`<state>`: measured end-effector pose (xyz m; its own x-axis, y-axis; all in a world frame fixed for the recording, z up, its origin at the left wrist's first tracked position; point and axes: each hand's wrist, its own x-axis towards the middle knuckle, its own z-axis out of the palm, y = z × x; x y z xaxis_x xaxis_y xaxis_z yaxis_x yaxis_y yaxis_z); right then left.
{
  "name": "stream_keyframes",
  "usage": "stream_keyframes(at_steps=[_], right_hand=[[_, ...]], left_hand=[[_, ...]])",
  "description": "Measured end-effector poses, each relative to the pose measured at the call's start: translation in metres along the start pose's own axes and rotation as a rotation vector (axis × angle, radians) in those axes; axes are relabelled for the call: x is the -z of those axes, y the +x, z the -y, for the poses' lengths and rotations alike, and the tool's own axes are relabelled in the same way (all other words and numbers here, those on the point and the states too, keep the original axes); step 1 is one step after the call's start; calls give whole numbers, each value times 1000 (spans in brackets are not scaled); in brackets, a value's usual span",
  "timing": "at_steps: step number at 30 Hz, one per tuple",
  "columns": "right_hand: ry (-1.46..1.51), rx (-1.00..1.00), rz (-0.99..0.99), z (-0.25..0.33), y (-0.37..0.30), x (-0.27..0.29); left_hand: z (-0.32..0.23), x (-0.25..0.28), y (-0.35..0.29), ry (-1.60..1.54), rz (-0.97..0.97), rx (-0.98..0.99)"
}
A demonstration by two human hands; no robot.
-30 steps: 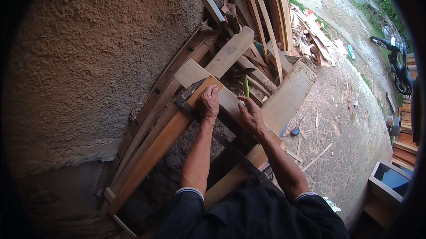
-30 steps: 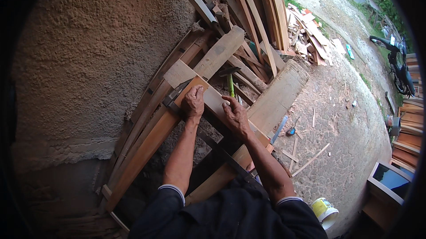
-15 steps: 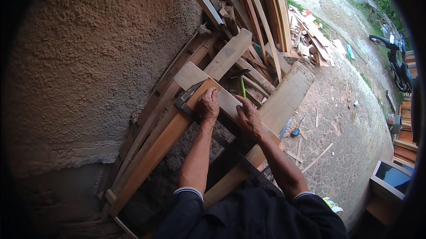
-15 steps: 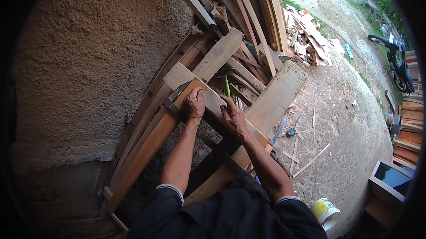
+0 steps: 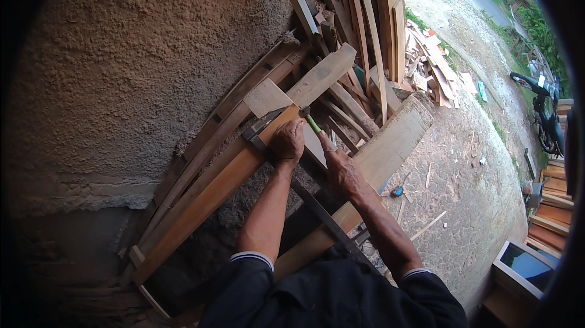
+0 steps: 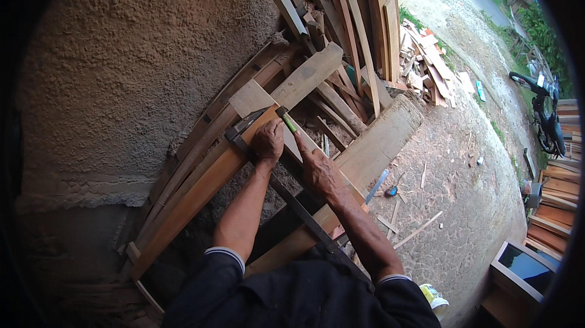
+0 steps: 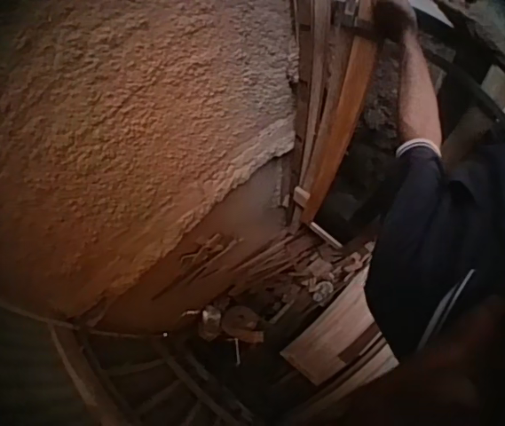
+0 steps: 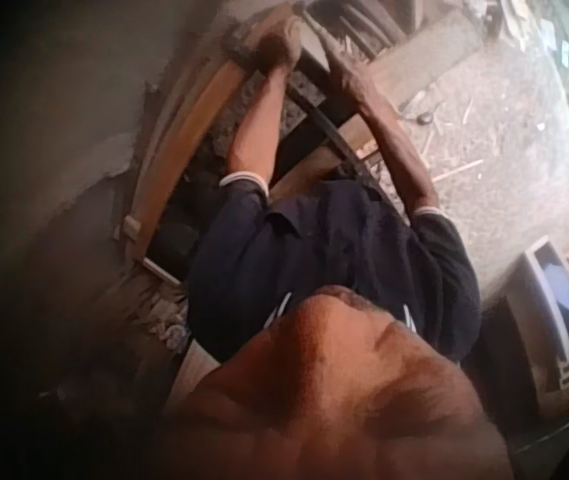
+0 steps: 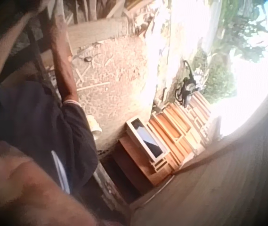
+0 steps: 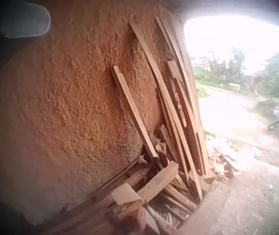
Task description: The person assembles a wooden frame by positioning planks, securing them with a clamp, and hammering nails into the joints. The person adjusts the frame and continues nailing to complete the assembly.
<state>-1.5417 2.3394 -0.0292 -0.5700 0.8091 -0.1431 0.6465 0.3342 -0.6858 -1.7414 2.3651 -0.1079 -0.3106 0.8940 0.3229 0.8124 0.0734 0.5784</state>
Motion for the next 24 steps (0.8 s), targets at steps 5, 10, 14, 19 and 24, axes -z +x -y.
stream_keyframes(at_steps=[5, 10, 14, 19, 24], right_hand=[[-29, 12, -2, 6, 1, 7], [-62, -3, 24, 7, 0, 6], [-69, 68, -52, -2, 7, -1], [-88, 101, -86, -13, 9, -10], [-37, 51, -53, -14, 11, -6]], left_hand=[[1, 1, 1, 36, 21, -13], [2, -2, -3, 11, -32, 9], [7, -6, 0, -18, -31, -13], [5, -3, 1, -16, 67, 83], [8, 21, 15, 21, 146, 257]])
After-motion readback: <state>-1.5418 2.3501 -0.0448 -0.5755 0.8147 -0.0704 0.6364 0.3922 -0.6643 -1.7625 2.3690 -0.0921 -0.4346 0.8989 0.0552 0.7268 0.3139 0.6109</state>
